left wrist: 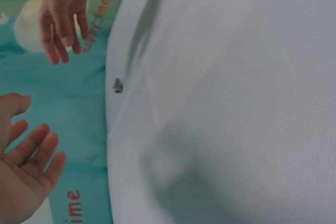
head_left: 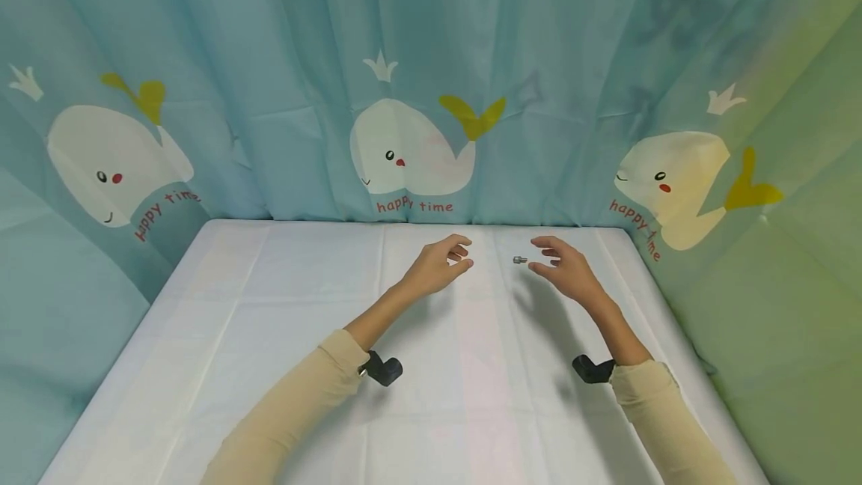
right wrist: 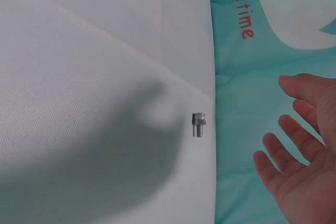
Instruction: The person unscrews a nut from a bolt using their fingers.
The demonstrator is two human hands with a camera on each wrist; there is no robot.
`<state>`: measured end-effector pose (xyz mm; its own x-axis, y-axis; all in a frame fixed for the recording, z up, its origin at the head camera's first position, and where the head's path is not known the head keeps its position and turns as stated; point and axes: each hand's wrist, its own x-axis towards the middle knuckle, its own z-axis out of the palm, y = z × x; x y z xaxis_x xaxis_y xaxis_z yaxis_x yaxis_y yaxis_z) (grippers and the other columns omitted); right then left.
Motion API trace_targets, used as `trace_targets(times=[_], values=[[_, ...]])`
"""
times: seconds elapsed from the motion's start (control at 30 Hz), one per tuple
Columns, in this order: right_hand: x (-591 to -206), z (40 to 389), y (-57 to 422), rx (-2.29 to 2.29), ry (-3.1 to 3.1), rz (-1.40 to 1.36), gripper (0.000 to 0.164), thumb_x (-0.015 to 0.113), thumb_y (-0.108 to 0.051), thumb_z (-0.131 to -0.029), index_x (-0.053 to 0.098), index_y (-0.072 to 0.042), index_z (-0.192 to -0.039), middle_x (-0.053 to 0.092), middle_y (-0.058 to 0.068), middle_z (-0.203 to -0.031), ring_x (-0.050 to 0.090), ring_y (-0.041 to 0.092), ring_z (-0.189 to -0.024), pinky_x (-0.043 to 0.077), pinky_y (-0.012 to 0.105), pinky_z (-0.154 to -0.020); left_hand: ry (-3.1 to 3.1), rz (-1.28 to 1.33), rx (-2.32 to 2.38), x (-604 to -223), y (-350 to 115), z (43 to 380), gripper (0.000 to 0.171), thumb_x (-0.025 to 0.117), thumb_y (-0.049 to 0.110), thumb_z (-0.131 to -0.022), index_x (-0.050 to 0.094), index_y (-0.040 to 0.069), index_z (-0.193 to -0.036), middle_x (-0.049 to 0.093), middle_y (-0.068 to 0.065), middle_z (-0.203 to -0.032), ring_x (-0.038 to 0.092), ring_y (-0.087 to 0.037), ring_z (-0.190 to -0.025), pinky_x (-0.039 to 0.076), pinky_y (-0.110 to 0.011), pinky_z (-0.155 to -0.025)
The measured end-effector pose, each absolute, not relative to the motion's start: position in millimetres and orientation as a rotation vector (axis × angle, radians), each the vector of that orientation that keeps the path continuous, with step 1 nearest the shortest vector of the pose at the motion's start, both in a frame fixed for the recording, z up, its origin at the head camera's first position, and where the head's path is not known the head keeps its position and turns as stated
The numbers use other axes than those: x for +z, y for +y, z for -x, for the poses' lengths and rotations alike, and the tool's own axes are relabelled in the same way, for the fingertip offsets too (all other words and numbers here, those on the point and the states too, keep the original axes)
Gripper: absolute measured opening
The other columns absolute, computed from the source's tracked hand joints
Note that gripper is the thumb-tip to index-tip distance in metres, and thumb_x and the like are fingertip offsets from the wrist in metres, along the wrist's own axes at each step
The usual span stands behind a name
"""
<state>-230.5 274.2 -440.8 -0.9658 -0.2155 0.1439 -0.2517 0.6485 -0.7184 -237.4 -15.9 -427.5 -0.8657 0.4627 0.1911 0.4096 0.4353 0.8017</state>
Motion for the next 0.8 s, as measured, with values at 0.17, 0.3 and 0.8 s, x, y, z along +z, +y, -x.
trace_targets(times=[0.17,0.3,0.8], values=[[-445,234,279,1.260,-2.855,-0.341,0.048,0.068,-0.013,-0.096,0.052,0.001,-0.139,0.052,0.025,-0.139,0.051,0.044,-0.125,0.046,0.056,-0.100,2.574,-0.836,1.443,-434,-6,242,0.033,0.065,0.014,-0.098,0.060,0.004,-0.130,0.067,-0.013,-0.118,0.065,-0.024,-0.108,0.052,-0.031,-0.091],[-450,237,282,1.266,-2.881,-0.303,0.047,0.069,-0.013,-0.096,0.053,0.000,-0.138,0.052,0.024,-0.139,0.053,0.043,-0.125,0.049,0.055,-0.096,2.540,-0.834,1.483,-442,2,248,0.031,0.065,0.015,-0.099,0.062,0.004,-0.128,0.068,-0.011,-0.118,0.064,-0.022,-0.108,0.052,-0.030,-0.090],[-467,252,288,1.223,-2.909,-0.271,0.041,0.067,-0.010,-0.096,0.058,0.005,-0.133,0.059,0.024,-0.132,0.057,0.043,-0.119,0.050,0.053,-0.094,2.526,-0.747,1.521,-468,23,265,0.030,0.066,0.015,-0.099,0.065,0.002,-0.125,0.070,-0.009,-0.110,0.066,-0.022,-0.103,0.054,-0.028,-0.085]])
